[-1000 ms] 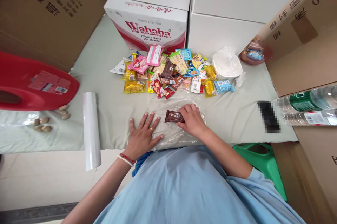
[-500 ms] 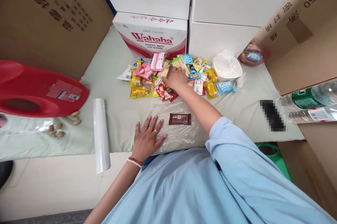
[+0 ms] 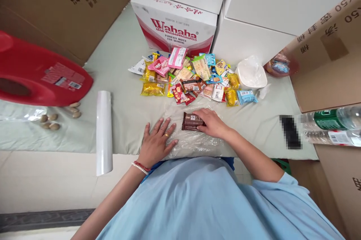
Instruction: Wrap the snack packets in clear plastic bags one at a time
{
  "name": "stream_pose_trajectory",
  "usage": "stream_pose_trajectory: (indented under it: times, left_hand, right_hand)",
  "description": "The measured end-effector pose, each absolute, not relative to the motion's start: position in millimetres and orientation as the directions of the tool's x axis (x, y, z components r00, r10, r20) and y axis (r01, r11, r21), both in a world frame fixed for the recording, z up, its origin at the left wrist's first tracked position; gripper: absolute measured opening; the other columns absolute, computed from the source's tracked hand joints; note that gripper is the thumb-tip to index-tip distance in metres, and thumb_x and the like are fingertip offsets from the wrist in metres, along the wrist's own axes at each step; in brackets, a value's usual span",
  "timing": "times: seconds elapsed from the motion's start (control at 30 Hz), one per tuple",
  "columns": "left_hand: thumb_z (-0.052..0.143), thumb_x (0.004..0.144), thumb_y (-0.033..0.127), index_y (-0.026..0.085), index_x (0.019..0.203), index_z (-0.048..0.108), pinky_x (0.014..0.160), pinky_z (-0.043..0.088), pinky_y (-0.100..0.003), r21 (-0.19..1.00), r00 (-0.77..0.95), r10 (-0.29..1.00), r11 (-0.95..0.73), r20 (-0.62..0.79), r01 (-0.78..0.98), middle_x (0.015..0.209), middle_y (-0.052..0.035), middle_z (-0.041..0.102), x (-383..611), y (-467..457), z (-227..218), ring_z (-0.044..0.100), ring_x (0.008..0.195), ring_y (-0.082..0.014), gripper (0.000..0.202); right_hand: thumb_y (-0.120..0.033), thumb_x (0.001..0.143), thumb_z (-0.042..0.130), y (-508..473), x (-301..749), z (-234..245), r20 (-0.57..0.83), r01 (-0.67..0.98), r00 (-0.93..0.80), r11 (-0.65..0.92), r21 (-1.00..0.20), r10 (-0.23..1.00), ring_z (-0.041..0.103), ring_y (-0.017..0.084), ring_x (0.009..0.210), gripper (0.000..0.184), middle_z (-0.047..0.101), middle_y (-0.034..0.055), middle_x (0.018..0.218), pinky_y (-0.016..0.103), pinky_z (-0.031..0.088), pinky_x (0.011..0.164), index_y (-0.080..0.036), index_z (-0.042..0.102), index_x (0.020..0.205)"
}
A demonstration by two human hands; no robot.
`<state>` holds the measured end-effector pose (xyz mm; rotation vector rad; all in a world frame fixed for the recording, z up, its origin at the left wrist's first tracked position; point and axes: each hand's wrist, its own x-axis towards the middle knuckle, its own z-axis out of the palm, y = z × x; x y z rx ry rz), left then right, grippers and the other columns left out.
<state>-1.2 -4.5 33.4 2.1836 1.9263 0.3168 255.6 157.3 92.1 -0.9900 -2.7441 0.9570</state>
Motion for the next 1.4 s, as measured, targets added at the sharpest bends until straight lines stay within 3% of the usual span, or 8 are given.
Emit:
stream_pose_trajectory:
  times: [0.2, 0.4, 0.7, 0.87, 0.97, 1.1, 1.23, 1.4]
  left_hand:
    - [0.047, 0.103, 0.054, 0.032, 0.16, 0.043, 0.128, 0.006, -0.072, 0.283, 0.118, 0.993, -0.119, 0.022, 0.952, 0.171, -0.0086, 0.034, 0, -3, 33, 0.029, 0.16, -0.0352, 0.062]
    - [0.046, 0.103, 0.054, 0.032, 0.16, 0.043, 0.127, 0.007, -0.071, 0.253, 0.104, 0.994, -0.106, 0.019, 0.962, 0.17, -0.0088, 0.036, 1, -4, 31, 0.031, 0.159, -0.0351, 0.061]
    - [0.057, 0.098, 0.057, 0.03, 0.161, 0.042, 0.127, 0.012, -0.071, 0.212, 0.04, 0.994, -0.062, 0.105, 0.975, 0.172, -0.0148, 0.031, -1, -11, 31, 0.024, 0.161, -0.0392, 0.071]
    - [0.064, 0.096, 0.031, 0.032, 0.147, 0.054, 0.13, 0.026, -0.062, 0.281, 0.211, 0.917, -0.312, 0.338, 0.908, 0.156, -0.0104, 0.057, -11, -47, 35, 0.038, 0.157, -0.0306, 0.051]
    - [0.063, 0.097, 0.029, 0.023, 0.129, 0.065, 0.126, 0.038, -0.055, 0.375, 0.433, 0.866, -0.5, 0.251, 0.781, 0.155, -0.0146, 0.057, -19, -57, 33, 0.045, 0.153, -0.0284, 0.033]
    - [0.054, 0.102, 0.025, 0.021, 0.117, 0.071, 0.127, 0.038, -0.053, 0.445, 0.48, 0.868, -0.483, 0.128, 0.754, 0.153, -0.0142, 0.06, -28, -51, 29, 0.048, 0.15, -0.0265, 0.023]
    - [0.045, 0.105, 0.024, 0.023, 0.112, 0.072, 0.124, 0.043, -0.045, 0.646, 0.388, 0.919, -0.342, 0.076, 0.683, 0.131, -0.0076, 0.075, -38, -39, 43, 0.062, 0.137, -0.0206, 0.028]
    - [0.043, 0.104, 0.048, 0.025, 0.107, 0.07, 0.089, 0.059, -0.033, 0.722, 0.183, 0.969, -0.006, -0.167, 0.692, 0.108, -0.0038, 0.081, -47, -2, 75, 0.075, 0.1, -0.0218, 0.035]
  right_hand:
    - [-0.041, 0.087, 0.08, 130, 250, 82, -0.2, 0.67, -0.73, 0.629, -0.394, 0.653, 0.046, 0.036, 0.131, 0.068, 0.059, 0.0149, 0.144, 0.052, 0.041, 0.107, -0.023, 0.057, 0.148]
    - [-0.033, 0.089, 0.075, 123, 236, 84, -0.187, 0.729, -0.678, 0.617, -0.296, 0.711, 0.049, 0.037, 0.121, 0.047, 0.066, 0.0161, 0.129, 0.051, 0.043, 0.1, -0.02, 0.065, 0.133]
    - [-0.038, 0.09, 0.077, 120, 252, 86, -0.14, 0.689, -0.69, 0.585, -0.428, 0.71, 0.046, 0.038, 0.131, 0.063, 0.057, 0.0173, 0.145, 0.056, 0.042, 0.108, -0.021, 0.055, 0.147]
    - [-0.034, 0.1, 0.061, 99, 317, 101, 0.009, 0.415, -0.819, 0.602, -0.682, 0.574, 0.056, 0.028, 0.12, 0.034, 0.064, 0.0138, 0.128, 0.048, 0.05, 0.105, -0.022, 0.063, 0.131]
    - [-0.029, 0.094, 0.068, 77, 354, 97, -0.102, 0.395, -0.877, 0.583, -0.711, 0.47, 0.055, 0.029, 0.125, 0.038, 0.062, 0.0134, 0.134, 0.05, 0.051, 0.105, -0.024, 0.063, 0.132]
    - [-0.022, 0.096, 0.064, 56, 370, 70, -0.091, 0.48, -0.821, 0.597, -0.643, 0.563, 0.054, 0.03, 0.128, 0.027, 0.063, 0.0143, 0.135, 0.053, 0.05, 0.107, -0.023, 0.068, 0.123]
    - [-0.026, 0.103, 0.056, 56, 368, 58, 0.016, 0.411, -0.789, 0.548, -0.728, 0.614, 0.06, 0.026, 0.116, 0.017, 0.07, 0.0116, 0.122, 0.047, 0.052, 0.101, -0.024, 0.073, 0.101]
    - [-0.04, 0.105, 0.052, 89, 359, 74, -0.092, 0.439, -0.674, 0.297, -0.848, 0.733, 0.066, 0.019, 0.085, 0.025, 0.072, 0.0048, 0.09, 0.033, 0.053, 0.082, -0.022, 0.068, 0.098]
